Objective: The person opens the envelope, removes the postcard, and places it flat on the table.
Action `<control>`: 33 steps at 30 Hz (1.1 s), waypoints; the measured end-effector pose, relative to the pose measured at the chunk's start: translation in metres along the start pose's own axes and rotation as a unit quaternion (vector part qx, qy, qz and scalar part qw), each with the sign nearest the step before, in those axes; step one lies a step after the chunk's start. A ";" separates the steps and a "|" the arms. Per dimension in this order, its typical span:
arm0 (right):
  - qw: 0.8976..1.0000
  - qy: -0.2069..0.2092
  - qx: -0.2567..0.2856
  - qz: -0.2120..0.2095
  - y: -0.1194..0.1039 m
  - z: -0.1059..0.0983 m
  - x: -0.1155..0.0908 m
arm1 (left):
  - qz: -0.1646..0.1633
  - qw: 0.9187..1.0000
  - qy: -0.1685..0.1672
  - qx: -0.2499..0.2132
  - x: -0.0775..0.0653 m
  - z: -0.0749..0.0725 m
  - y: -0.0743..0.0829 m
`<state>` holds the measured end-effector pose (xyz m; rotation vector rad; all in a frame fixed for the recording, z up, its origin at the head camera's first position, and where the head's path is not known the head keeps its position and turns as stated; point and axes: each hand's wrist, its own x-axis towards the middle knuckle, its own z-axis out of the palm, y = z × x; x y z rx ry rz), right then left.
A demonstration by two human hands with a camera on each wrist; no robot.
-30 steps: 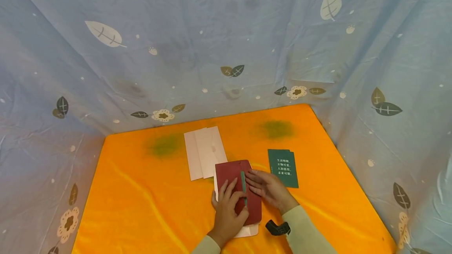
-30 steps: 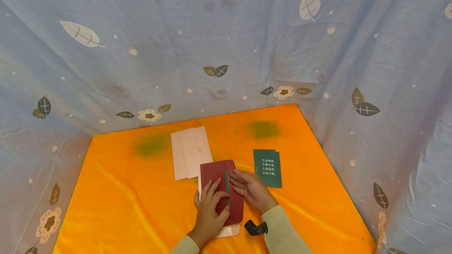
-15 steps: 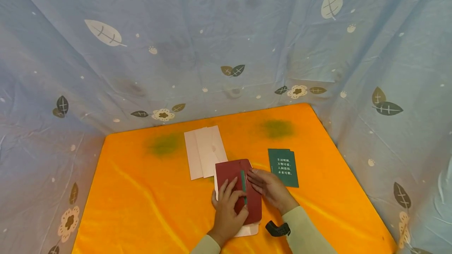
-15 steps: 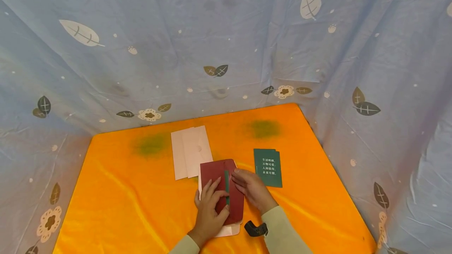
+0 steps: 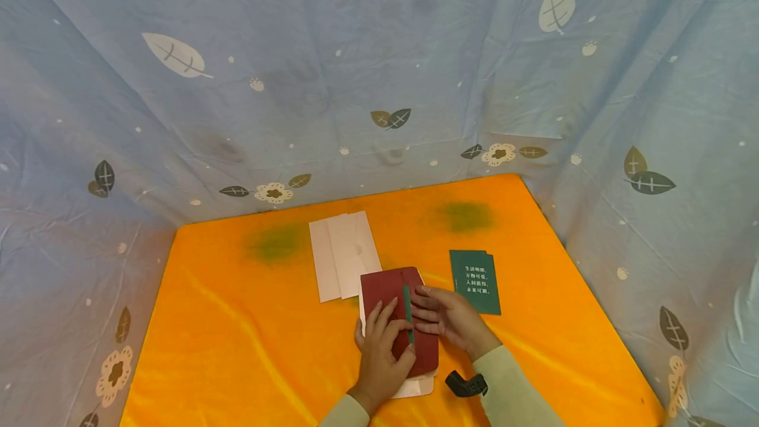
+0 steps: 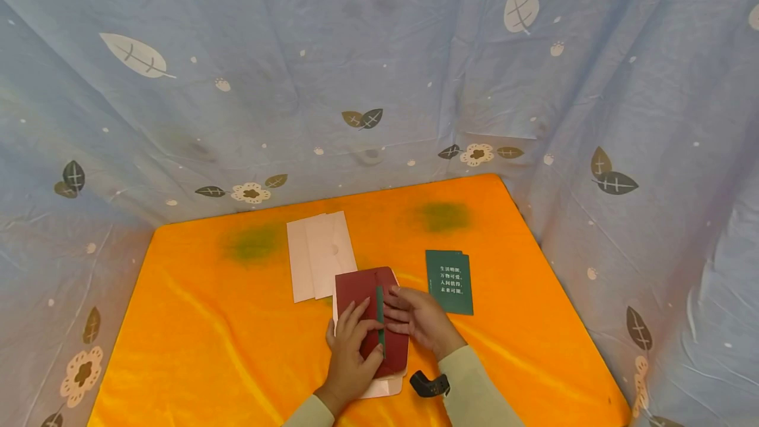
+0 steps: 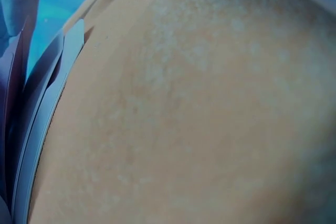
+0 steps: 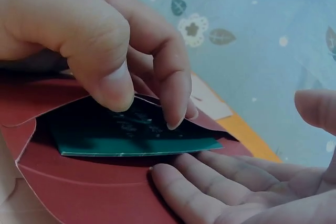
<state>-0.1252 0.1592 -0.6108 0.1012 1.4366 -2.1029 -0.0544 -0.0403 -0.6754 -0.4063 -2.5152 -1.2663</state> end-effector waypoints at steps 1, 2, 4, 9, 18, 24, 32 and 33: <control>1.000 0.000 0.001 0.001 0.001 0.000 0.000 | -0.001 1.000 0.000 0.001 0.000 0.000 0.000; 1.000 0.000 0.001 0.003 0.003 0.000 0.000 | -0.001 1.000 -0.001 0.001 0.000 0.000 0.000; 1.000 -0.002 -0.002 0.006 0.005 0.001 0.001 | -0.001 1.000 -0.001 0.000 0.000 0.000 0.000; 1.000 -0.012 -0.013 0.009 0.013 0.000 0.004 | 0.000 1.000 0.000 -0.004 0.000 0.000 0.000; 0.999 0.025 -0.015 0.019 0.024 0.003 0.013 | 0.007 1.000 0.004 0.003 0.000 0.001 0.000; 0.997 0.056 -0.052 0.012 0.030 0.008 0.018 | 0.003 1.000 -0.002 0.004 0.000 0.000 0.001; 0.996 0.065 -0.067 0.006 0.033 0.009 0.020 | -0.002 1.000 -0.006 0.008 0.000 0.001 0.000; 0.996 0.063 -0.064 0.005 0.034 0.009 0.021 | -0.002 1.000 -0.007 0.008 0.000 0.001 0.000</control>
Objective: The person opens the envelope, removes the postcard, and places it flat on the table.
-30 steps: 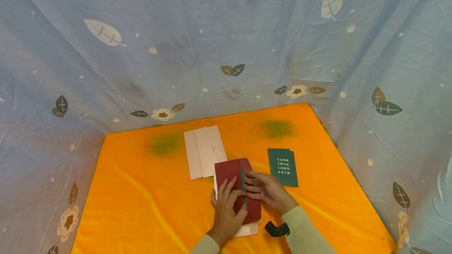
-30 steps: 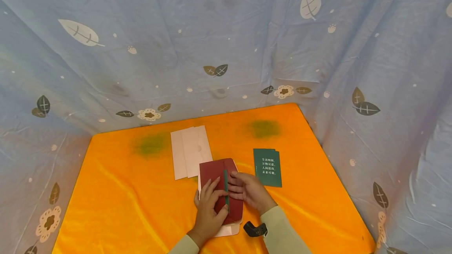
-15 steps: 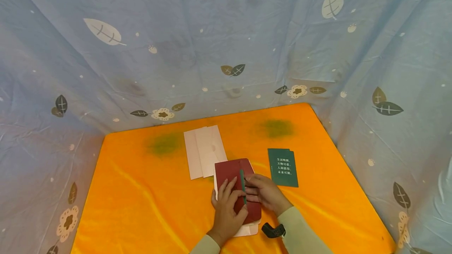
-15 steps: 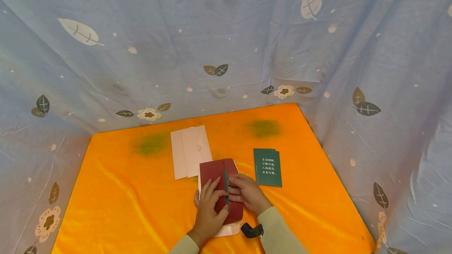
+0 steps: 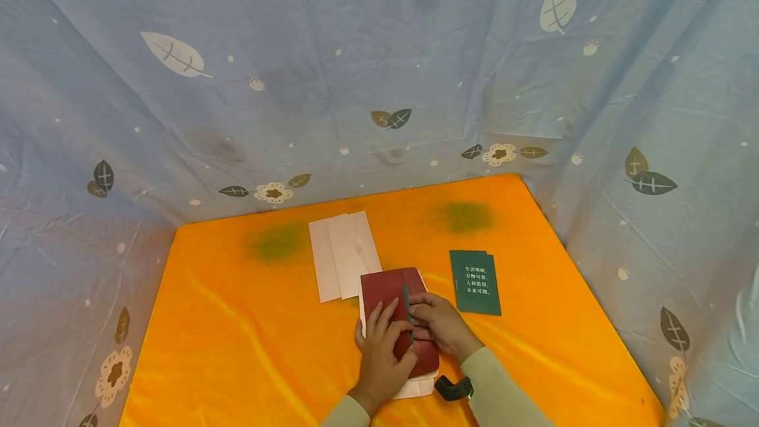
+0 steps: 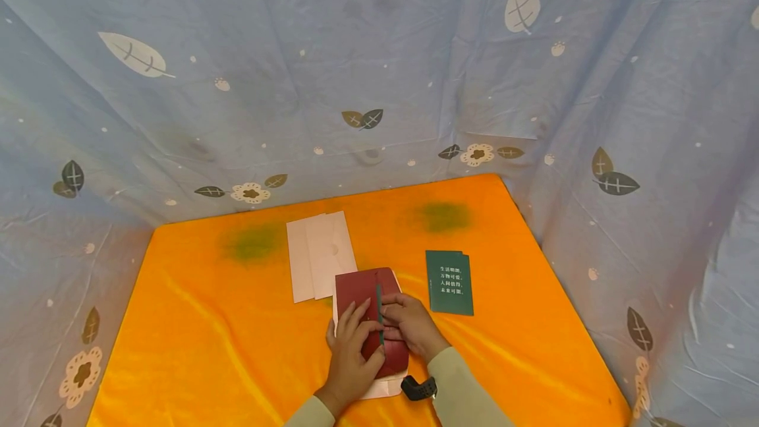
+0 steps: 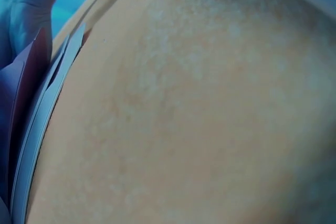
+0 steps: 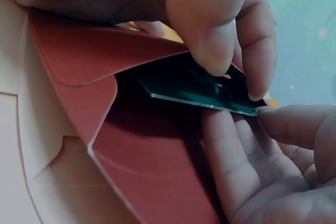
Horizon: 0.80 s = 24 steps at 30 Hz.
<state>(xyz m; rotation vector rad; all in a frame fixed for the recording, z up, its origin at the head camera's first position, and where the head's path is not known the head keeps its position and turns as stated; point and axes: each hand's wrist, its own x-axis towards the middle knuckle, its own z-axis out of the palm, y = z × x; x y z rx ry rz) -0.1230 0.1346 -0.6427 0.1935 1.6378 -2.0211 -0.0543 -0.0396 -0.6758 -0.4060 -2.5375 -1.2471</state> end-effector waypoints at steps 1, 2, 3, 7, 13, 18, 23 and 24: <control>1.000 -0.001 0.003 0.000 0.001 0.000 0.000 | 0.000 1.000 0.000 0.001 0.000 0.000 0.000; 1.000 -0.002 0.006 -0.001 0.001 -0.001 0.000 | 0.000 1.000 0.000 0.003 0.000 0.000 0.000; 1.000 -0.003 0.009 -0.002 0.001 -0.001 0.000 | 0.000 1.000 -0.001 0.004 0.000 0.000 0.000; 1.000 -0.003 0.018 -0.007 0.003 -0.002 -0.001 | -0.001 1.000 -0.001 0.007 -0.001 0.000 0.000; 0.999 0.001 0.035 -0.021 0.005 -0.004 -0.004 | -0.005 1.000 -0.002 0.006 -0.001 0.000 0.002; 0.998 0.010 0.047 -0.030 0.005 -0.007 -0.005 | -0.004 1.000 -0.001 0.006 0.000 0.000 0.003; 0.997 0.033 0.052 -0.037 0.004 -0.011 -0.006 | -0.004 1.000 0.000 0.008 0.000 0.001 0.003; 0.997 0.040 0.052 -0.037 0.003 -0.011 -0.006 | -0.003 1.000 0.001 0.010 0.000 0.001 0.003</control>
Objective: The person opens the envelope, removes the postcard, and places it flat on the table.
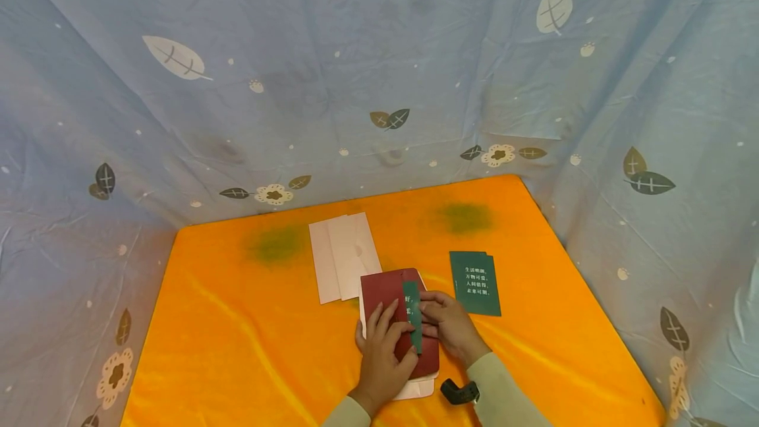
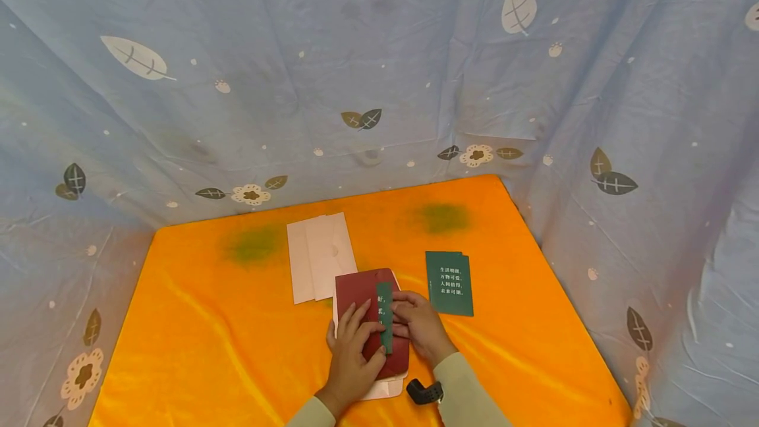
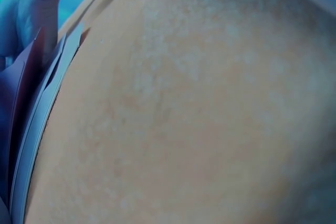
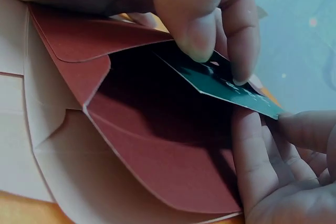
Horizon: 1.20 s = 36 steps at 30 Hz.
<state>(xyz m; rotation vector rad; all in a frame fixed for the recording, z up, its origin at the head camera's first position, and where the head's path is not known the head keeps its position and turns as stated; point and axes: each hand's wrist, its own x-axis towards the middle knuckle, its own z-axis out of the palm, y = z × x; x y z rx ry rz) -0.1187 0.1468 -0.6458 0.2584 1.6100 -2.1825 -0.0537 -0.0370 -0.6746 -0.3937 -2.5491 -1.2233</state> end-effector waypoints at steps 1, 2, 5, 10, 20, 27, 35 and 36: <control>1.000 0.006 -0.001 -0.001 0.000 0.000 0.000 | 0.001 1.000 0.001 0.002 0.000 0.000 0.000; 1.000 0.014 0.000 -0.001 -0.001 -0.001 0.000 | 0.002 1.000 0.002 0.003 0.000 0.001 -0.001; 0.999 0.032 -0.001 -0.006 -0.002 -0.001 0.000 | 0.002 1.000 0.002 0.004 0.000 0.001 -0.001; 0.998 0.058 0.011 -0.011 -0.007 -0.004 -0.001 | -0.011 1.000 -0.007 0.000 0.001 -0.001 0.001; 0.996 0.085 0.020 -0.017 -0.013 -0.013 -0.002 | -0.011 1.000 -0.001 0.003 0.000 0.000 -0.001; 0.994 0.106 -0.007 -0.020 -0.019 -0.016 -0.004 | -0.013 1.000 -0.001 -0.001 0.000 0.001 0.000; 0.993 0.113 -0.009 -0.025 -0.024 -0.023 -0.006 | -0.009 1.000 0.003 0.004 0.001 0.000 -0.001; 0.993 0.114 -0.010 -0.025 -0.024 -0.024 -0.005 | -0.008 1.000 0.003 0.005 0.001 0.001 -0.001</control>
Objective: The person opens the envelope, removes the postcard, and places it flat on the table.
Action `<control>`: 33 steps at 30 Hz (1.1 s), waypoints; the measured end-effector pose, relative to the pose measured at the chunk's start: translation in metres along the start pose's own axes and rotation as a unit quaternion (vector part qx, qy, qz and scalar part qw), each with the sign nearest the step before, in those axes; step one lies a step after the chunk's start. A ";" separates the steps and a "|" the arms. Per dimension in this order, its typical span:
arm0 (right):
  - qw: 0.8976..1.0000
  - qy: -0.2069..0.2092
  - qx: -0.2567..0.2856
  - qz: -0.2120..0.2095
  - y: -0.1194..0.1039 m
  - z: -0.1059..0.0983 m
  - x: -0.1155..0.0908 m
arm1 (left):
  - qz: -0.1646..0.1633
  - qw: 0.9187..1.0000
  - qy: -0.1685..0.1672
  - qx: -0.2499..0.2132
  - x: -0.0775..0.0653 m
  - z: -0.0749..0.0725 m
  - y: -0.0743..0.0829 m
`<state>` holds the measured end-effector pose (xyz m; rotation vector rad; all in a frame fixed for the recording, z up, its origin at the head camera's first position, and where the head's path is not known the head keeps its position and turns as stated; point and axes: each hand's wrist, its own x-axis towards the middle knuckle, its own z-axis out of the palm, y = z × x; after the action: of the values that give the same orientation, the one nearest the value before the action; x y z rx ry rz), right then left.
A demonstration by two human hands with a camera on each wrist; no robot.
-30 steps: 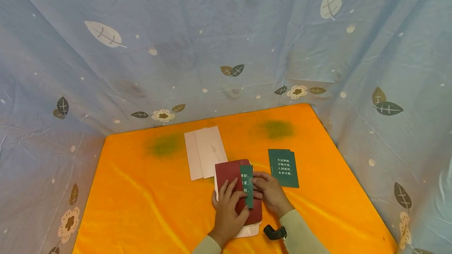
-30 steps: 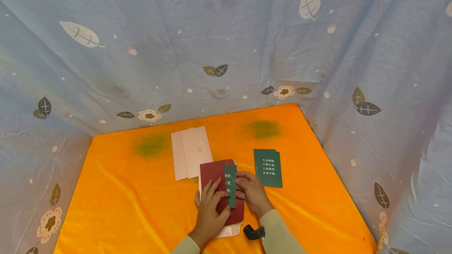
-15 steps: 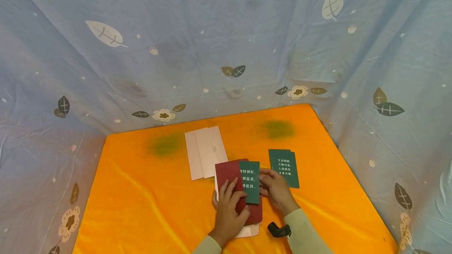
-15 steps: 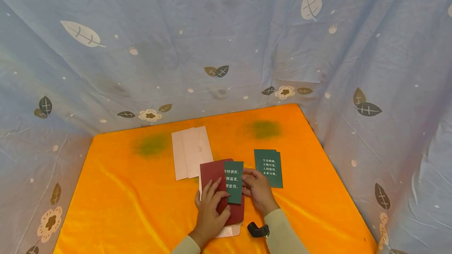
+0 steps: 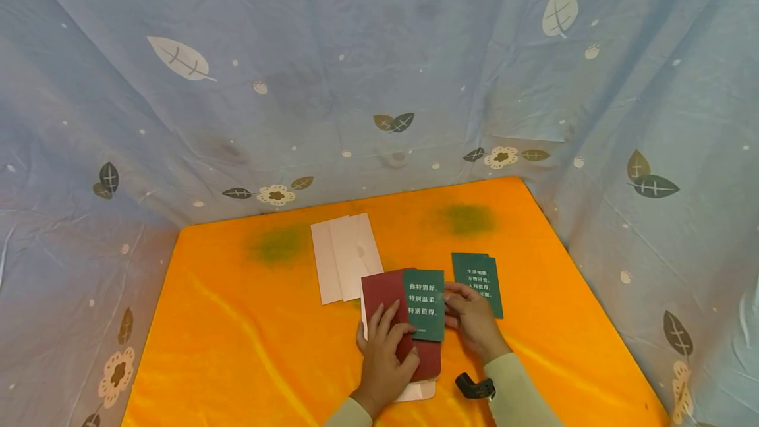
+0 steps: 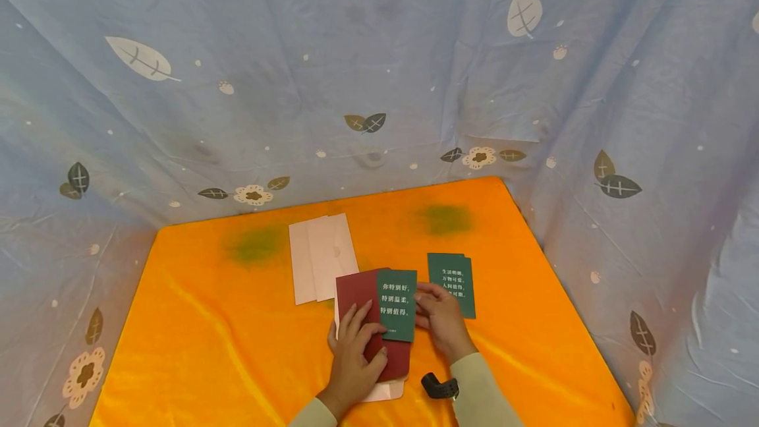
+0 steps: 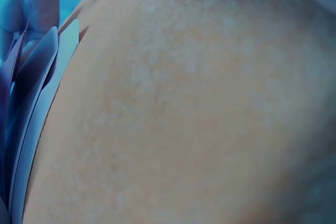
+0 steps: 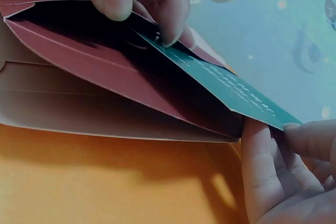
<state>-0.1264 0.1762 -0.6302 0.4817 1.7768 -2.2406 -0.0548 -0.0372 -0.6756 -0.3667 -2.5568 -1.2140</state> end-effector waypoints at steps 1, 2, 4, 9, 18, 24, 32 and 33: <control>1.000 0.001 -0.003 -0.001 0.000 -0.001 0.000 | 0.001 1.000 0.000 0.001 0.000 0.000 0.000; 1.000 0.003 -0.005 -0.003 0.000 -0.001 0.000 | 0.001 1.000 0.000 0.001 0.000 0.000 0.000; 1.000 0.004 -0.008 -0.004 0.000 -0.003 0.001 | 0.003 1.000 0.002 0.003 0.000 0.001 0.000; 1.000 0.011 -0.002 -0.005 -0.004 -0.009 0.002 | 0.008 1.000 0.007 0.006 -0.001 0.002 0.000; 1.000 0.014 -0.006 -0.022 -0.014 -0.018 0.005 | 0.002 1.000 0.002 0.013 0.000 0.002 0.000; 1.000 0.010 -0.013 -0.017 -0.021 -0.020 0.005 | 0.005 1.000 0.005 0.015 0.000 0.002 0.000; 1.000 0.020 0.007 -0.021 -0.026 -0.019 0.005 | 0.009 1.000 0.009 0.022 0.001 0.002 0.000; 0.999 0.021 0.011 -0.021 -0.026 -0.019 0.006 | 0.009 1.000 0.008 0.022 0.000 0.002 0.000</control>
<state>-0.1397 0.2003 -0.6132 0.5026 1.7997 -2.2982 -0.0555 -0.0356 -0.6766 -0.3675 -2.5572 -1.1467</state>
